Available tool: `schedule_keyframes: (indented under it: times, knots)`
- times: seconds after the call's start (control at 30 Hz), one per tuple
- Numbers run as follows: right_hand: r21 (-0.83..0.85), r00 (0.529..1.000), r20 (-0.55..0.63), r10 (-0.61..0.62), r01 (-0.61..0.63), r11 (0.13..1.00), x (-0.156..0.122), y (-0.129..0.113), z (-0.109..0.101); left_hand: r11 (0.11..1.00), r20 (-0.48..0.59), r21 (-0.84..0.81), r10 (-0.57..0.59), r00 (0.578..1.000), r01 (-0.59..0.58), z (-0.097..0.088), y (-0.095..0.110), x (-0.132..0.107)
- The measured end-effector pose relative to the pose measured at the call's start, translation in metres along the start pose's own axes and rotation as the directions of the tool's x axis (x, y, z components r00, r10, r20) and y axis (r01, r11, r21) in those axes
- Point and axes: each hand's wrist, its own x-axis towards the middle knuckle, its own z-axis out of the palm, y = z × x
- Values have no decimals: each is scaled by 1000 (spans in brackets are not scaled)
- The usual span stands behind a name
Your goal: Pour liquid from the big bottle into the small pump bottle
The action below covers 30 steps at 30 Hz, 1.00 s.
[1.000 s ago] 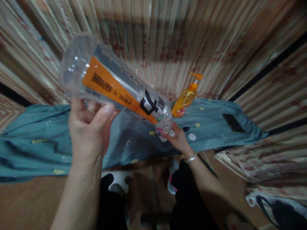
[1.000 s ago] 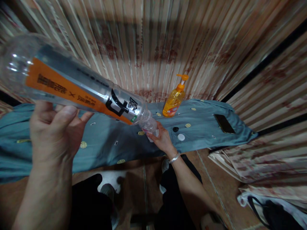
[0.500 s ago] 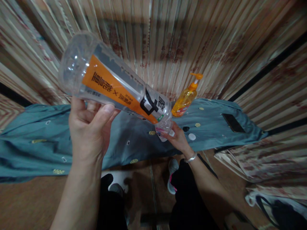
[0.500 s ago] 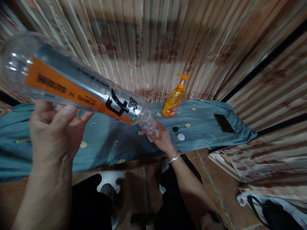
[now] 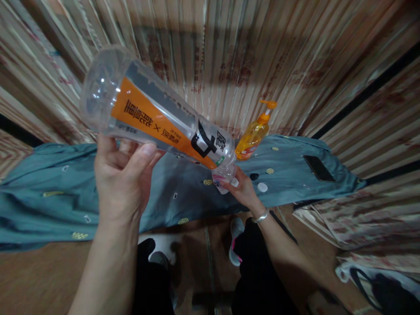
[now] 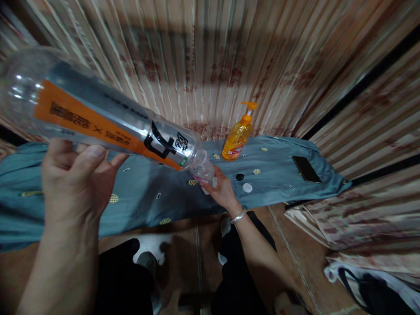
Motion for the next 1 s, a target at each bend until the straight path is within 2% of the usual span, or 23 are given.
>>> schedule_keyframes:
  times: [0.23,0.53,0.73,1.0]
  knots:
    - [-17,1000,2,-10,10,1000,0,3,0,1000,9,-3,2,1000,-2,-2,-2,-1]
    - [-6,1000,17,8,-8,1000,0,1,-2,1000,-1,-14,-10,1000,10,3,2,0]
    - [6,999,37,10,-10,1000,-1,-4,-4,998,27,-37,60,998,-59,7,6,1]
    - [-13,999,35,-12,12,1000,0,1,-4,995,71,-38,92,993,-90,4,2,4]
